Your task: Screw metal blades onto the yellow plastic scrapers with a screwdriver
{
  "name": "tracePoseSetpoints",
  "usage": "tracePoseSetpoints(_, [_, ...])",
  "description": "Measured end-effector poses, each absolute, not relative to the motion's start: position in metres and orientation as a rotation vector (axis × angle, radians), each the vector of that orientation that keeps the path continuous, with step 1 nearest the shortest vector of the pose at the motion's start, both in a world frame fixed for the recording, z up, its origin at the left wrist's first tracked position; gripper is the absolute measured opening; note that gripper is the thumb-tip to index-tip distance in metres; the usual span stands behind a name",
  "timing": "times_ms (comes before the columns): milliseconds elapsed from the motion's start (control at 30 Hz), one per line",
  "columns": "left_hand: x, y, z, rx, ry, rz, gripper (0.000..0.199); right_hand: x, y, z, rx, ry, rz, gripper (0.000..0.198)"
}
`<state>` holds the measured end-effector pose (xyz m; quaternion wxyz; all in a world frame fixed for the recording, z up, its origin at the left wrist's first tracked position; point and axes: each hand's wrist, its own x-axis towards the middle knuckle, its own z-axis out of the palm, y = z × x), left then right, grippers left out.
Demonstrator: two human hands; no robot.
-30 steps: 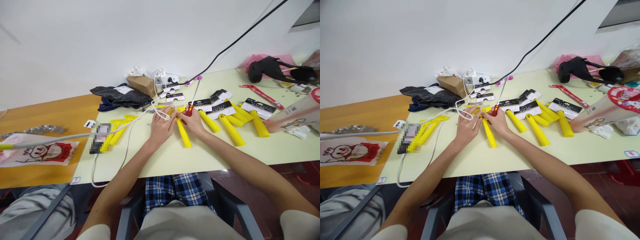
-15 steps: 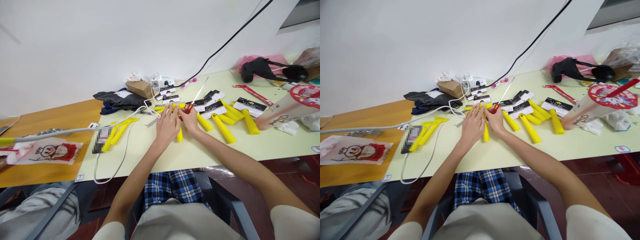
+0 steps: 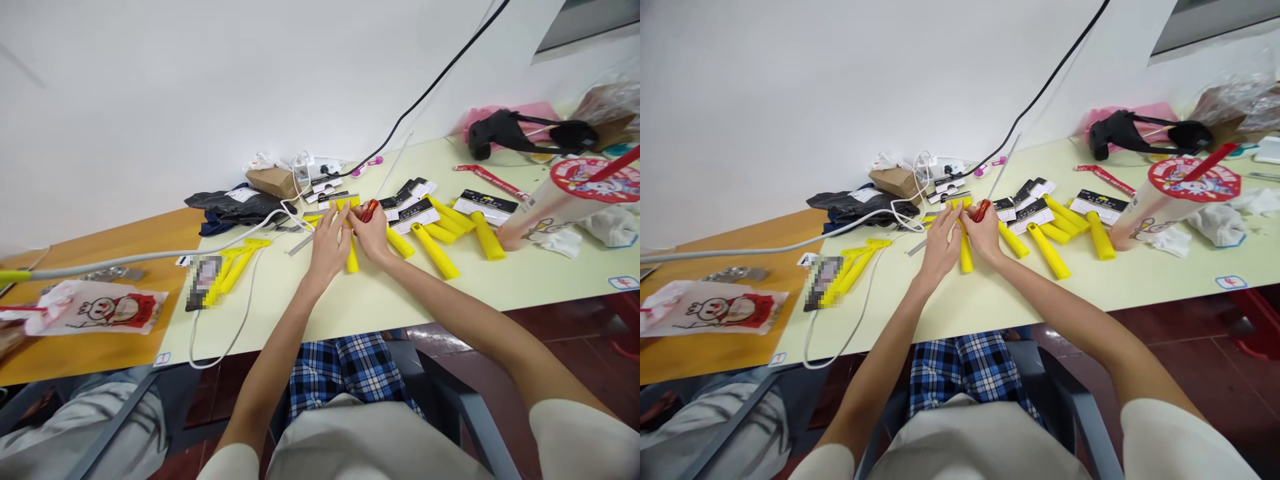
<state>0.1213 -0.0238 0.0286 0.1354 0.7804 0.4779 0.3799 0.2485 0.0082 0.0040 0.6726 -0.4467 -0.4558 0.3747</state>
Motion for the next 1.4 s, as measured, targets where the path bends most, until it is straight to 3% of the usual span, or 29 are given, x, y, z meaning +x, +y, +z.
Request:
tracePoseSetpoints(200, [0.121,-0.017,0.025,1.820,1.056,1.353,0.047,0.245,-0.003,0.005,-0.951,-1.152,0.841,0.027])
tracePoseSetpoints(367, [0.113,-0.012,0.021,1.326,0.886,1.480,0.042,0.245,-0.010,0.011,-0.899,-1.312,0.906,0.023])
tracePoseSetpoints(600, [0.082,-0.005,0.020,0.874,0.745,1.310,0.060,0.243,-0.020,0.021,-0.858,-1.433,0.780,0.021])
tracePoseSetpoints(767, [0.063,-0.003,0.027,0.832,0.635,1.182,0.055,0.250,-0.009,0.015,-0.860,-1.330,0.597,0.015])
tracePoseSetpoints(1233, [0.052,-0.007,0.018,0.749,0.588,1.102,0.048,0.247,0.001,0.007,-0.855,-1.261,0.778,0.043])
tracePoseSetpoints(1400, [0.055,-0.012,0.019,0.720,0.625,1.105,0.058,0.245,0.000,0.012,-0.903,-1.196,0.775,0.052])
